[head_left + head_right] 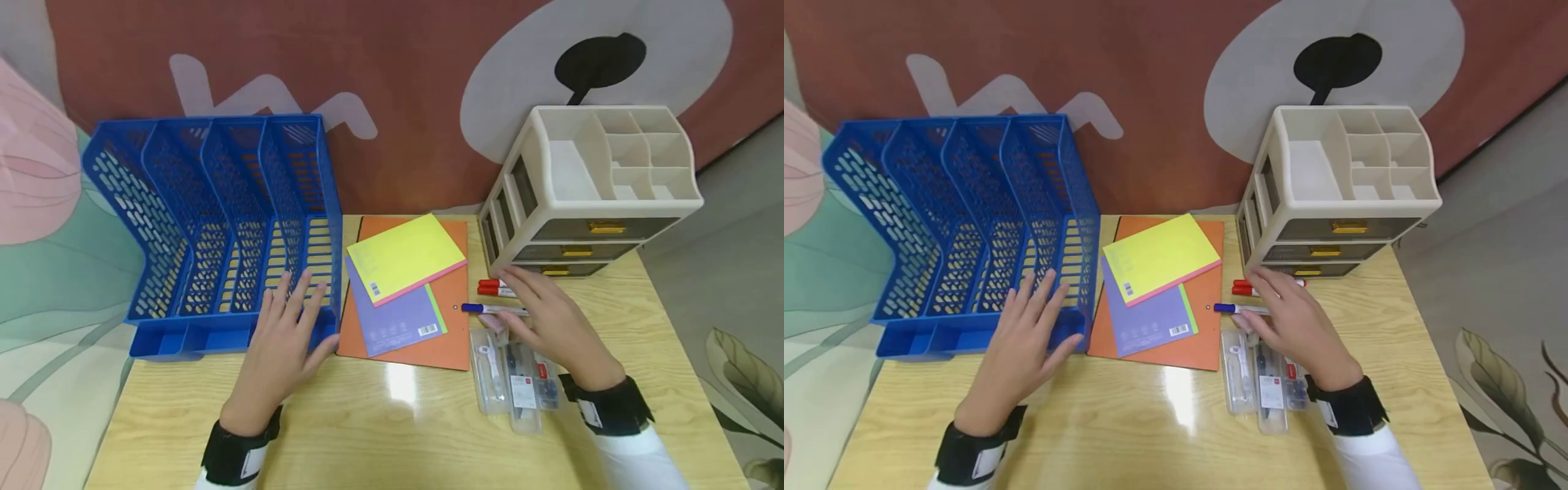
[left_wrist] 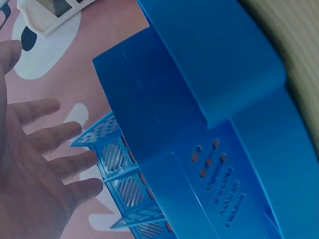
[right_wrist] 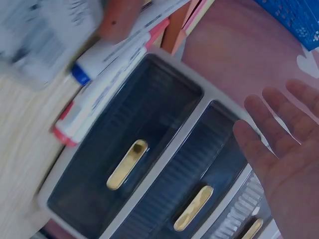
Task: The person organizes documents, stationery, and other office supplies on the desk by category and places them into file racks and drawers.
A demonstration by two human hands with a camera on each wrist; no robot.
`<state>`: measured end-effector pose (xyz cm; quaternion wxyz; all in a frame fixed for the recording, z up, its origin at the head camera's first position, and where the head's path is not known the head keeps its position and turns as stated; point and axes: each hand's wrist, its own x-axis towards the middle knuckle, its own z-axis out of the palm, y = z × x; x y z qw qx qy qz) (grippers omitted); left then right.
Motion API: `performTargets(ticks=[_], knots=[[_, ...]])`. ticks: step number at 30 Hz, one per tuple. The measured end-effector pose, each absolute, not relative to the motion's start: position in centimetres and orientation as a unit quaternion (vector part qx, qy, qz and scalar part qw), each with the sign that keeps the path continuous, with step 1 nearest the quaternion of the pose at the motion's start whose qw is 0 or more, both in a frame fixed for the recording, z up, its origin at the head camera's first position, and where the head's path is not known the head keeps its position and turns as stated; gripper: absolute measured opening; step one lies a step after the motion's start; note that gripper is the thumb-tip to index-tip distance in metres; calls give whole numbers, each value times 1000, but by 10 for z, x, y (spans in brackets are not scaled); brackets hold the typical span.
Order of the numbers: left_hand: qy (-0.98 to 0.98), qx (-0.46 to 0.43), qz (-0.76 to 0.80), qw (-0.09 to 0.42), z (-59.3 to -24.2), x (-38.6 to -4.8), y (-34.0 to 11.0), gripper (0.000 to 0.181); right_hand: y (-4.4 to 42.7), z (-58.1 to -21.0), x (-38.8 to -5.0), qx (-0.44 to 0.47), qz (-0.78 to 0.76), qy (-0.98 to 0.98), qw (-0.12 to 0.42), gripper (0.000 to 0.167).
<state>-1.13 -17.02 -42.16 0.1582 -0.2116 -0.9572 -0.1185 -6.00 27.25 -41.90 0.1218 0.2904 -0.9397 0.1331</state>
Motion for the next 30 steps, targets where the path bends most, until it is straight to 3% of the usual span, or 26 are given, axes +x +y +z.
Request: performTargets(ticks=[17,30], knots=[[-948,-267,-95,146,-411,-33,-140,79,228,-418,-98,367,132,-916,91,70],[-956,-273,-54,96,-417,-50,-110,78,199,-423,-126,371,88,-924,34,68]])
